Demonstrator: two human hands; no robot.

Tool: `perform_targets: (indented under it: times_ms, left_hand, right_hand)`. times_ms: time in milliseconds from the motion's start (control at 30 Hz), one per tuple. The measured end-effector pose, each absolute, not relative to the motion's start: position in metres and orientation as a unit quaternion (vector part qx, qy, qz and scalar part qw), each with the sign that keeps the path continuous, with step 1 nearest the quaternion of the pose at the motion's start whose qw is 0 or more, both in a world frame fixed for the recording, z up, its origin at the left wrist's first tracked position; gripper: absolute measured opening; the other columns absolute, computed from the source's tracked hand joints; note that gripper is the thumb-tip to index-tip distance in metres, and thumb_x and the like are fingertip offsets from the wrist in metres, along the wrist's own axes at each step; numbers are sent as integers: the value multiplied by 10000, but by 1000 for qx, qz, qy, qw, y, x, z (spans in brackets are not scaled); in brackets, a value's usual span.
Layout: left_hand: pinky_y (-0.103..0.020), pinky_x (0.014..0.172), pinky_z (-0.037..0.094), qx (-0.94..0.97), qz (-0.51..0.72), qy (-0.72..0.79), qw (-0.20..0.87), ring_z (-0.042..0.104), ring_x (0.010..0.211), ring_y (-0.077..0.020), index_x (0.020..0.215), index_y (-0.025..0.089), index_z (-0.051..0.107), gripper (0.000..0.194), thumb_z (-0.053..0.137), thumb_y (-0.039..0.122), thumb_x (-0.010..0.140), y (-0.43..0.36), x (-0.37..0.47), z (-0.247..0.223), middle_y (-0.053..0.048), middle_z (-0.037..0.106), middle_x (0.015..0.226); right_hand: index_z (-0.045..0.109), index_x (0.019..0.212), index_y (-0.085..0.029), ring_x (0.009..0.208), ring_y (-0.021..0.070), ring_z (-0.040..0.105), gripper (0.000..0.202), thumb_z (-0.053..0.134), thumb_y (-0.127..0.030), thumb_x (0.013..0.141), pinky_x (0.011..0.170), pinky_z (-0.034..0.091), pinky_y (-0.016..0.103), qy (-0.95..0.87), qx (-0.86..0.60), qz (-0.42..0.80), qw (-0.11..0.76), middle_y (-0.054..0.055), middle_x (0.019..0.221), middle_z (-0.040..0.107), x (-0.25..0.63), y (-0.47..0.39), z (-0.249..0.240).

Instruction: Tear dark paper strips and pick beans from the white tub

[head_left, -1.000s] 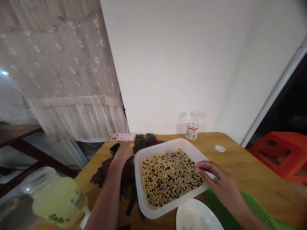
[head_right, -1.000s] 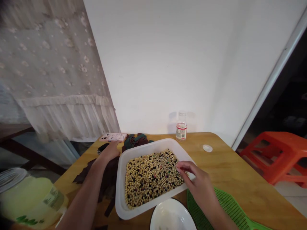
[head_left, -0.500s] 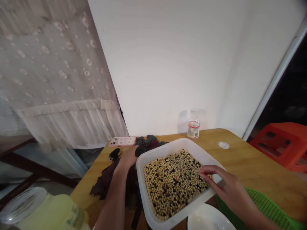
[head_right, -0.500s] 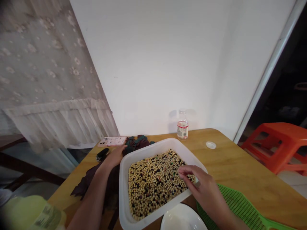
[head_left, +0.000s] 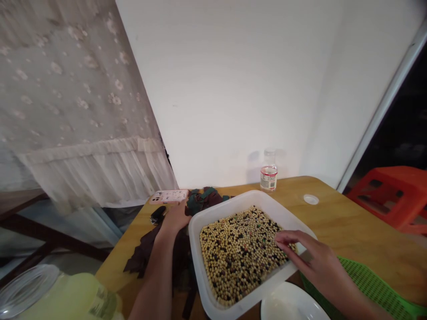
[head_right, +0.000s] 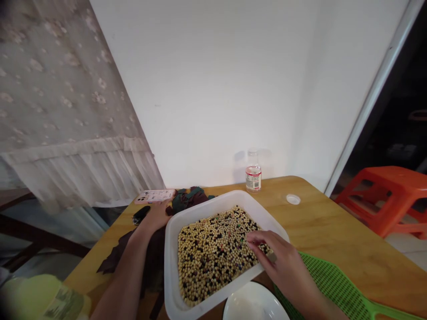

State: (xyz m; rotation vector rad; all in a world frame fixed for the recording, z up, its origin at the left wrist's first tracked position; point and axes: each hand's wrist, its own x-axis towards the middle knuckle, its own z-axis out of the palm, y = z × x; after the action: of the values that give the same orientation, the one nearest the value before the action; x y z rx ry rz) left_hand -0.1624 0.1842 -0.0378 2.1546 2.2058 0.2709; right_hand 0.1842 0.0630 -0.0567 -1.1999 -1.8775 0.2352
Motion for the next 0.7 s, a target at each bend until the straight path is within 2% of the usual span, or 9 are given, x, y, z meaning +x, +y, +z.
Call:
perform_targets:
  times_ms: [167, 267, 367, 567, 700]
  left_hand:
    - [-466, 891, 451, 671, 95, 735, -9, 519, 1104, -262, 1250, 179, 463, 446, 571, 326, 843, 179, -160, -22, -109, 499, 1258]
    - [-443, 919, 421, 665, 108, 738, -35, 473, 1165, -316, 1287, 169, 430, 538, 588, 257, 780, 172, -153, -6, -155, 491, 1234]
    - [-482, 931, 392, 668, 138, 728, -62, 454, 1172, -360, 1301, 150, 412, 562, 548, 222, 760, 162, -142, 12, -180, 488, 1199]
    - [-396, 941, 419, 711, 223, 664, -61, 501, 1126, -267, 1314, 195, 376, 571, 526, 222, 764, 148, -119, 36, -127, 468, 1170]
    - [-408, 964, 416, 740, 256, 620, -45, 498, 1125, -248, 1307, 207, 360, 561, 521, 220, 770, 141, -109, 44, -117, 460, 1175]
  right_hand:
    - [639, 912, -263, 789, 174, 693, 124, 540, -302, 849, 723, 559, 275, -757, -480, 94, 433, 13, 875, 724, 184, 62, -57]
    - [639, 916, -260, 781, 179, 692, 132, 533, -307, 852, 722, 560, 284, -760, -481, 99, 425, 20, 875, 723, 184, 63, -57]
    - [632, 922, -259, 775, 171, 691, 130, 526, -303, 860, 722, 561, 280, -764, -477, 93, 424, 16, 873, 721, 184, 63, -57]
    - [613, 945, -246, 791, 145, 689, 125, 513, -265, 873, 708, 559, 240, -773, -458, 78, 433, 8, 881, 713, 182, 60, -57]
    - [613, 935, -239, 764, 135, 689, 116, 519, -247, 867, 687, 559, 227, -774, -453, 66, 437, 5, 867, 714, 180, 61, -55]
